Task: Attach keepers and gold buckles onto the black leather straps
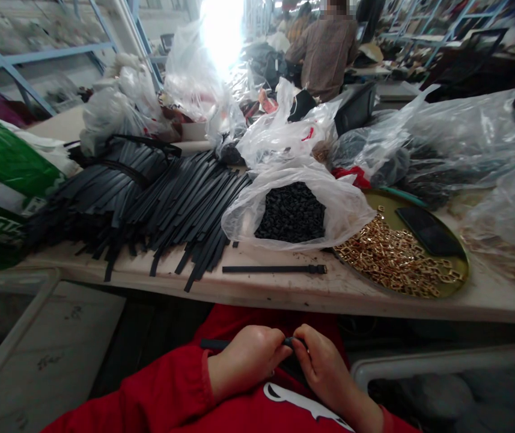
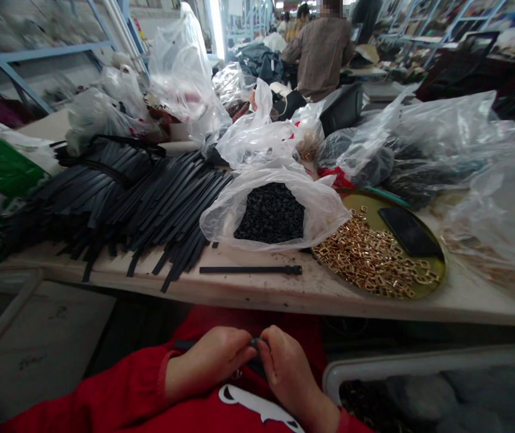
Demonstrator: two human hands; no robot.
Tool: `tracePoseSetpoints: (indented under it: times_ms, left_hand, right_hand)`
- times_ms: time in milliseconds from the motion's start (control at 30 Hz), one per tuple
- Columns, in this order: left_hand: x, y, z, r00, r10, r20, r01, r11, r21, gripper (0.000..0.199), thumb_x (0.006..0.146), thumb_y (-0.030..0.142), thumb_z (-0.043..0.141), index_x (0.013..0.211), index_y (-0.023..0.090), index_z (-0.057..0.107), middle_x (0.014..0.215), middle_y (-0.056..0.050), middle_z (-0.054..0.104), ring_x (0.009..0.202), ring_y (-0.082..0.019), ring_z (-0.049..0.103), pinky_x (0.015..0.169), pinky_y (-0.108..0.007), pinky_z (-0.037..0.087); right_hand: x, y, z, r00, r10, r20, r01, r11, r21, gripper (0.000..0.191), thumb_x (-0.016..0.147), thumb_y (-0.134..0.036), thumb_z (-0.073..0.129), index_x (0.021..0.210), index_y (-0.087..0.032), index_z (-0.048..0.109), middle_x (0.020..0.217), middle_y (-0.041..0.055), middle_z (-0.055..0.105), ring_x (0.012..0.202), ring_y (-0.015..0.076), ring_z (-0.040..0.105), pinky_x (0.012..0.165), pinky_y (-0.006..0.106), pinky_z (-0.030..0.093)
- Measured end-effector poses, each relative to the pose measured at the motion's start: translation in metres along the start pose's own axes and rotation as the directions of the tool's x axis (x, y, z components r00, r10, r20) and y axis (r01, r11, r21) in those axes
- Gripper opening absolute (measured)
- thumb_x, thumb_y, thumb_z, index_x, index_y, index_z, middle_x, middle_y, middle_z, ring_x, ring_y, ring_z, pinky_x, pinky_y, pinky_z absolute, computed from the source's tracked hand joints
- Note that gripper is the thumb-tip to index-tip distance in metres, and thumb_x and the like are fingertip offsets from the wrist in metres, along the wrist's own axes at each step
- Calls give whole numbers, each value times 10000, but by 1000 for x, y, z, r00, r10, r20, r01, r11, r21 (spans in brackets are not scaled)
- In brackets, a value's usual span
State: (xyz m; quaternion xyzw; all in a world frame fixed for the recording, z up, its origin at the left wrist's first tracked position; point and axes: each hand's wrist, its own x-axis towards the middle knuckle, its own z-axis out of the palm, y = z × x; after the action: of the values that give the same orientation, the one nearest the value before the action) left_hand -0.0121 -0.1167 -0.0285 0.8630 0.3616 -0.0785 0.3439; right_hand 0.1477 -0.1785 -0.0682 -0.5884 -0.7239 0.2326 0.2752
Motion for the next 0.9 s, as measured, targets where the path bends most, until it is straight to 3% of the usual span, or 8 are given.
tracePoseSetpoints:
  times_ms: [233,333,467,600,767,900]
  left_hand:
    - [0,-4,7,999,21,-47,-17,997,76,275,878,300,376,833,136,592,788,-82,641,728,-198,605,655,-272,440]
    - [-7,-6,-4,996,74,-50,-76,997,-21,274,863,342,413,910,148,600,836,-70,641,774,-181,594,686,-249,439]
    - [-18,-8,-23,989,147,-14,-146,953,-265,304,903,277,318,981,181,595,924,-32,645,843,-125,579,753,-195,423]
    - [-22,-9,-31,964,264,-5,-260,945,-200,262,885,271,379,966,174,609,885,-36,645,795,-124,576,715,-188,415]
    - [-20,-13,-15,945,326,-33,-327,945,-22,282,880,270,349,880,158,608,771,-48,622,700,-132,558,634,-211,398]
    - [-17,-16,-1,960,273,-69,-279,954,-109,253,855,245,375,874,151,609,768,-43,634,705,-128,563,641,-203,394]
  right_hand:
    - [-4,0,-3,996,21,88,-25,999,47,112,864,-233,364,814,-205,460,694,9,572,612,129,558,561,243,443]
    - [-5,-1,-9,996,-77,40,77,997,13,117,851,-190,372,819,-206,484,679,15,568,594,130,542,546,246,438]
    - [-7,0,-14,965,-262,-30,261,965,-40,143,836,-153,387,861,-214,514,697,29,599,613,133,547,549,248,445]
    - [-9,-2,-13,933,-350,-88,347,936,-52,110,834,-168,429,896,-222,502,709,26,615,610,128,556,546,240,457]
    - [-12,-8,-3,959,-266,-95,274,958,83,90,837,-168,413,858,-224,481,680,6,599,592,119,554,524,222,447]
    - [-17,-8,4,984,-178,-24,179,967,179,130,834,-169,369,876,-224,479,724,17,606,636,128,570,541,231,449]
